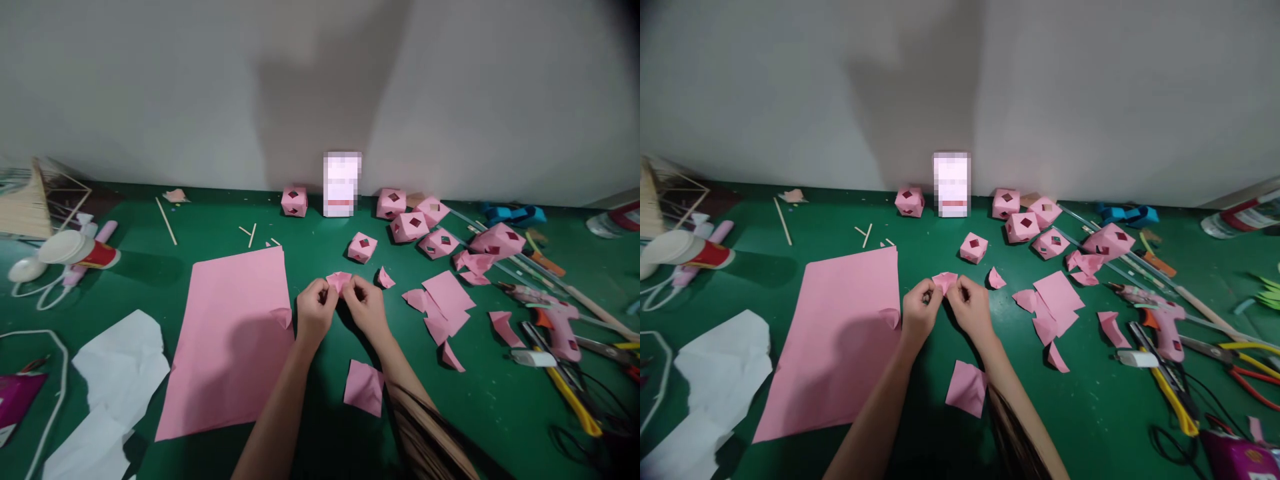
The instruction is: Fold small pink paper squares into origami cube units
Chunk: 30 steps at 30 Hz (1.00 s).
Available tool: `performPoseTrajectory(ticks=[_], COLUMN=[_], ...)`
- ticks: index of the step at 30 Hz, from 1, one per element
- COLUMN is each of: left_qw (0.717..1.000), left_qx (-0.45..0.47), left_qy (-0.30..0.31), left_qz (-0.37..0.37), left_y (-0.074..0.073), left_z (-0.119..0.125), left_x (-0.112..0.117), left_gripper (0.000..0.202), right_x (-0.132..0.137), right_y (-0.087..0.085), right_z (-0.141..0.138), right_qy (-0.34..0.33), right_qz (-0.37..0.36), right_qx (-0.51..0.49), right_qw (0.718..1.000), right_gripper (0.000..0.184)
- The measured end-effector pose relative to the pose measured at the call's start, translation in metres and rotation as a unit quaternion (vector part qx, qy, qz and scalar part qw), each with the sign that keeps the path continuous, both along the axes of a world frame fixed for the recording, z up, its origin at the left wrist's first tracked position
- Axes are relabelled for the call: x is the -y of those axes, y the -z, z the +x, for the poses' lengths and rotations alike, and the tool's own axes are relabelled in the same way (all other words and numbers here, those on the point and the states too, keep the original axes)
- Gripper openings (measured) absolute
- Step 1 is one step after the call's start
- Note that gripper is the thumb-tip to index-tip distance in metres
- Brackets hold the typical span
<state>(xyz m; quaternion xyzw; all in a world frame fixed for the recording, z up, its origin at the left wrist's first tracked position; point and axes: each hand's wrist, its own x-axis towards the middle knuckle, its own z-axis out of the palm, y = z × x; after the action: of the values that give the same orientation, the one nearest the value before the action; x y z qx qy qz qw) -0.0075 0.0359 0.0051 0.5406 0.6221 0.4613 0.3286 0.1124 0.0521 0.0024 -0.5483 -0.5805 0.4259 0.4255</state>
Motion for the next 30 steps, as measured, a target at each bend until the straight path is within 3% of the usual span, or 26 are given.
performPoseTrajectory(ticks=[10, 13, 16, 19, 22, 26, 30], left_qw=[0.999, 0.999, 0.99, 0.981, 0.971, 0.924, 0.908], left_qx=[-0.034, -0.023, -0.08, -0.142, -0.219, -0.352, -0.373], left_qy=[0.002, 0.041, 0.107, 0.128, 0.096, 0.097, 0.127], left_qz=[0.008, 0.026, 0.052, 0.034, -0.007, -0.112, -0.143], left_y=[0.003, -0.015, -0.051, -0.086, -0.102, -0.094, -0.078], left_z=[0.004, 0.005, -0.006, -0.032, -0.063, -0.083, -0.083], left_x=[-0.002, 0.001, 0.006, 0.015, 0.024, 0.029, 0.027], left_gripper=[0.029, 0.025, 0.023, 0.03, 0.03, 0.025, 0.028], right_x=[0.0, -0.001, 0.0, 0.001, 0.002, 0.005, 0.009], right_y=[0.001, -0.007, -0.027, -0.05, -0.062, -0.061, -0.063], right_z=[-0.003, 0.0, 0.01, 0.024, 0.037, 0.045, 0.041], right_qy=[0.054, 0.074, 0.08, 0.04, -0.009, -0.004, -0.01], right_qz=[-0.004, 0.001, -0.009, -0.03, -0.044, -0.065, -0.07], right_qx=[-0.048, -0.074, -0.087, 0.012, 0.22, 0.429, 0.442], right_qw=[0.997, 0.995, 0.993, 0.999, 0.975, 0.901, 0.894], right_gripper=[0.034, 0.035, 0.037, 0.037, 0.032, 0.029, 0.031])
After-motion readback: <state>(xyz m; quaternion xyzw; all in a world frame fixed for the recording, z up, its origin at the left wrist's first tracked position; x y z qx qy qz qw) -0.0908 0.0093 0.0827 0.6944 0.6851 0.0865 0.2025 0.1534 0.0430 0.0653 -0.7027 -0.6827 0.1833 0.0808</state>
